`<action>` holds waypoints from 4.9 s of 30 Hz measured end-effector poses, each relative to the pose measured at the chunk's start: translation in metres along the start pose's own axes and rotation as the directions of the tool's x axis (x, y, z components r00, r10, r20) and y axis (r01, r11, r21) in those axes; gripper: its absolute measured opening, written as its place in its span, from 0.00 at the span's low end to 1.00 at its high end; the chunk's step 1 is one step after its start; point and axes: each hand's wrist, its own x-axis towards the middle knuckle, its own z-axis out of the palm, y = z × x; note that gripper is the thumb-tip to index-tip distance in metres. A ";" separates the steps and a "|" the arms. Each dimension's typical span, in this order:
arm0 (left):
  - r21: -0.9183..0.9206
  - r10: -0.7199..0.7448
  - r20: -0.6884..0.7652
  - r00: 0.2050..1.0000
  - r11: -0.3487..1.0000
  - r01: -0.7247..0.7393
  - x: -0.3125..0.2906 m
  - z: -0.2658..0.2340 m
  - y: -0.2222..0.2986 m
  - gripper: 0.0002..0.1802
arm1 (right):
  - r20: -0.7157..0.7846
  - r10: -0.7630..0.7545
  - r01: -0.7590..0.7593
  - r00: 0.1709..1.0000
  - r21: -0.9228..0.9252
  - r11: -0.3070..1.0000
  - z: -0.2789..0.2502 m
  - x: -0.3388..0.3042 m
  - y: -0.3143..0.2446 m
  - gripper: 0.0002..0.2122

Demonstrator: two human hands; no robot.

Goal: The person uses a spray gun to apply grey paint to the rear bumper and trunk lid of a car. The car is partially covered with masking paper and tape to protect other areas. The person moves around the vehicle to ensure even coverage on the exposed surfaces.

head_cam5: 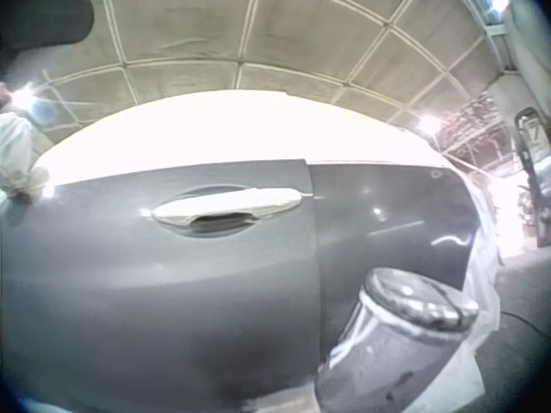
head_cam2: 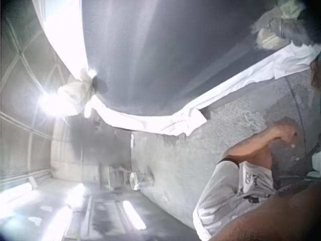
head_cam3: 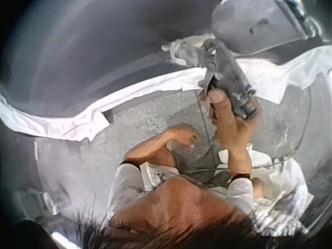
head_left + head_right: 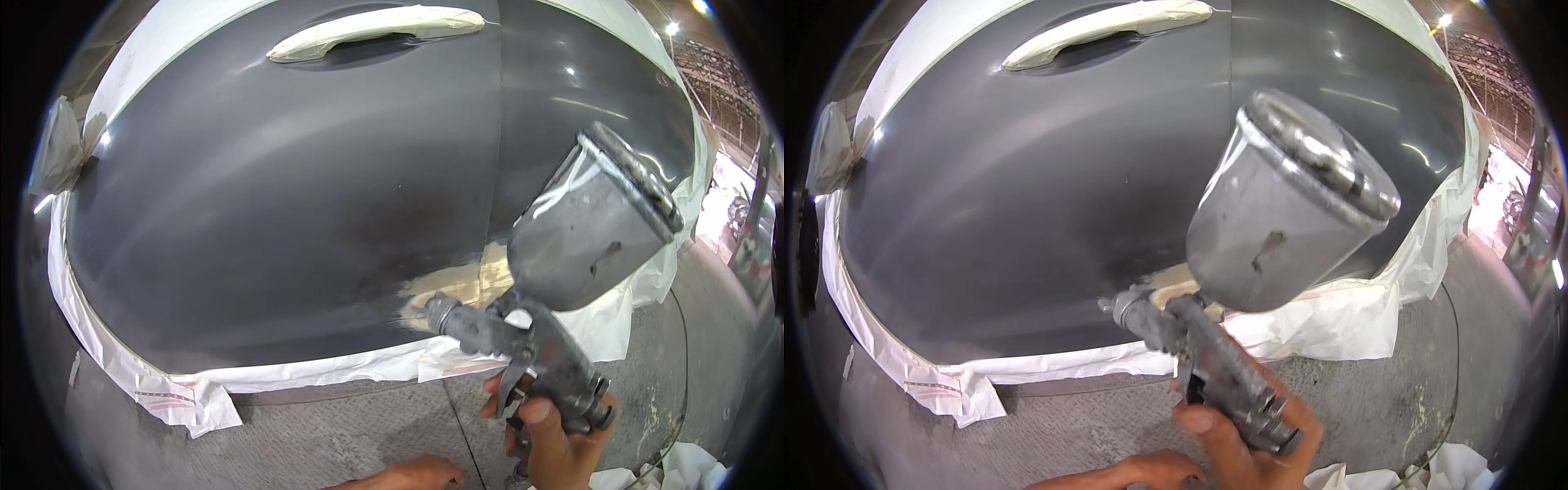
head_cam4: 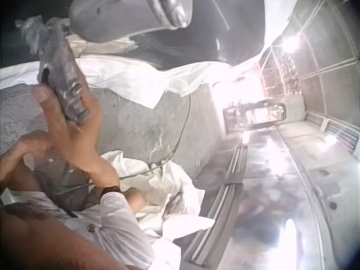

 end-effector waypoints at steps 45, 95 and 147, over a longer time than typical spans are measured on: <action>0.002 -0.075 0.028 0.997 0.997 0.075 -0.008 -0.009 -0.001 0.30 | -0.069 -0.006 0.003 0.998 -0.045 0.999 -0.004 -0.027 0.035 0.10; -0.078 -0.083 0.048 0.995 0.993 0.087 -0.010 -0.018 0.002 0.31 | -0.190 -0.122 0.127 0.974 0.012 0.992 -0.011 -0.004 0.016 0.17; -0.262 0.536 0.276 0.798 0.841 -0.474 -0.019 0.004 0.107 0.18 | -0.249 0.075 -0.134 0.965 -0.228 0.964 -0.035 -0.049 0.101 0.11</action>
